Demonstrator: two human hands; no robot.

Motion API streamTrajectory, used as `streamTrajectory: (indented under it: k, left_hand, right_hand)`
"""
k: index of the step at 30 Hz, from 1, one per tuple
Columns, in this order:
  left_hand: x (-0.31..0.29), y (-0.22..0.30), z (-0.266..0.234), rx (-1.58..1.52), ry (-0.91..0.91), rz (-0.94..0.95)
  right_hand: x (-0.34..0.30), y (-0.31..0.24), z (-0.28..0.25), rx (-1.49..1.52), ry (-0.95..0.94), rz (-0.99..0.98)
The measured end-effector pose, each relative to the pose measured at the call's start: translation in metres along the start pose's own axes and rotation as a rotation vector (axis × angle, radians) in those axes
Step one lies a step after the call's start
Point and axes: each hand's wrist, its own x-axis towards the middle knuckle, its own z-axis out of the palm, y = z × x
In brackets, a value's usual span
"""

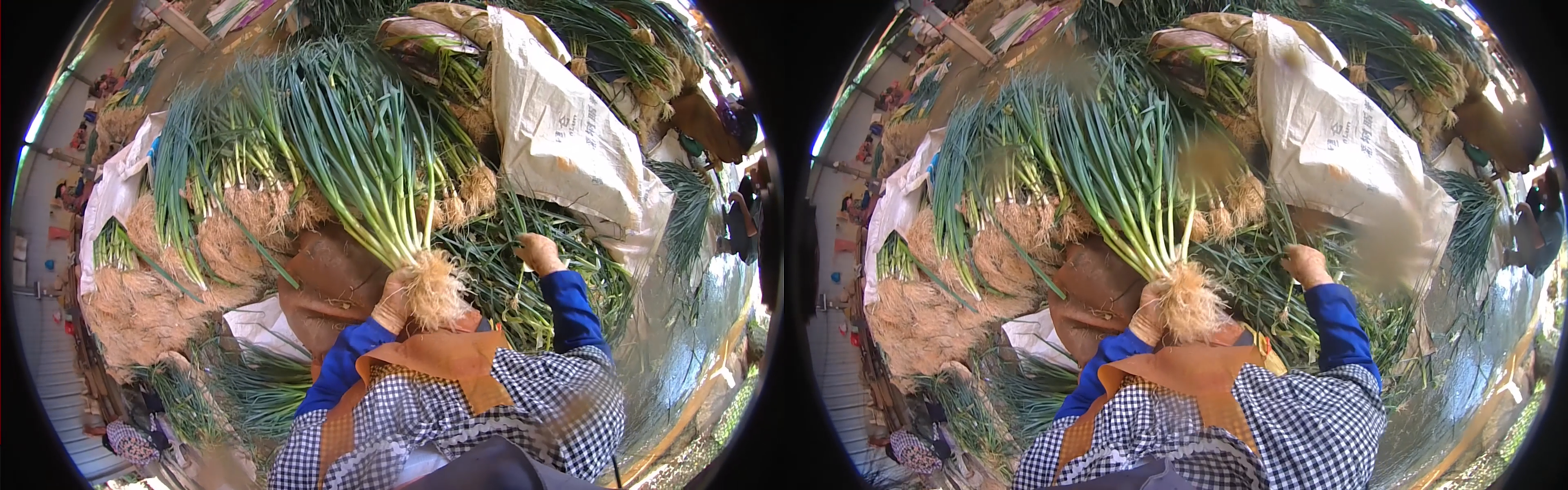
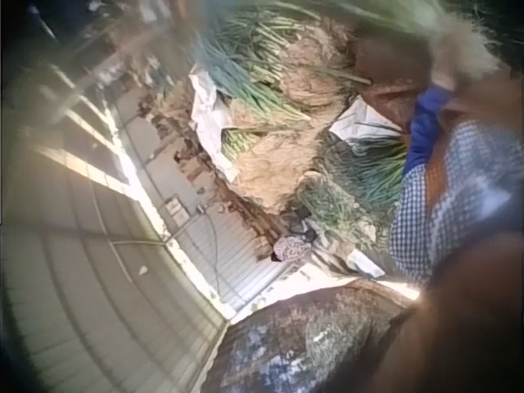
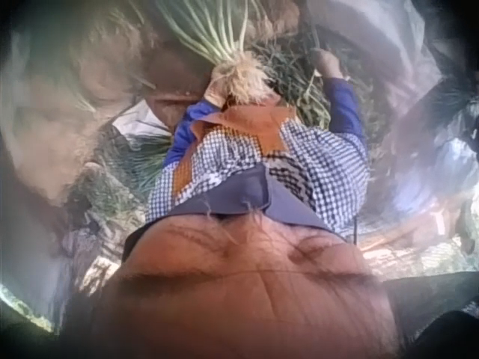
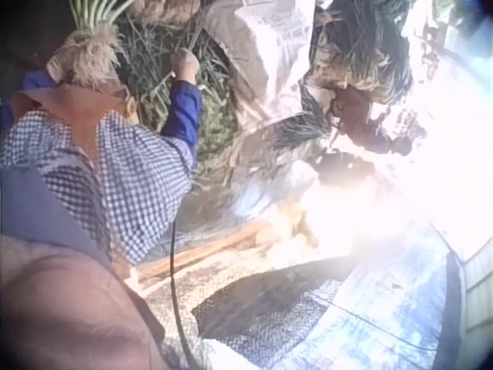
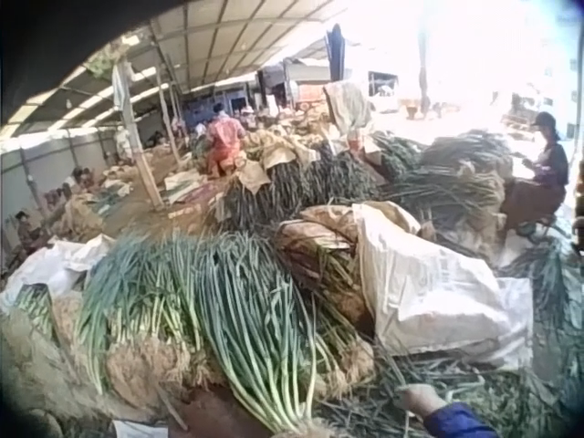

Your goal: The person picks up green onions from a pile, strips off outer layers by hand, and gathers them into bunches while sitting on the floor.

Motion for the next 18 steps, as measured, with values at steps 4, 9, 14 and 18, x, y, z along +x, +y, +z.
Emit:
streamTrajectory:
  k: [4,9,14,18]
  left_hand:
    - [-0.017,0.024,0.03,-0.079,-0.254,0.009]
    - [-0.008,0.037,0.042,0.101,-0.203,0.253]
    - [0.001,0.025,0.016,-0.03,0.031,0.17]
    - [0.016,0.0,0.0,-0.086,0.125,0.002]
  right_hand:
    - [0.117,-0.049,-0.01,0.507,0.315,-0.092]
    - [0.233,-0.051,-0.002,0.282,0.387,0.066]
    - [0.206,-0.087,-0.027,0.497,0.105,-0.153]
    - [0.071,-0.109,-0.044,1.347,-0.3,-0.343]
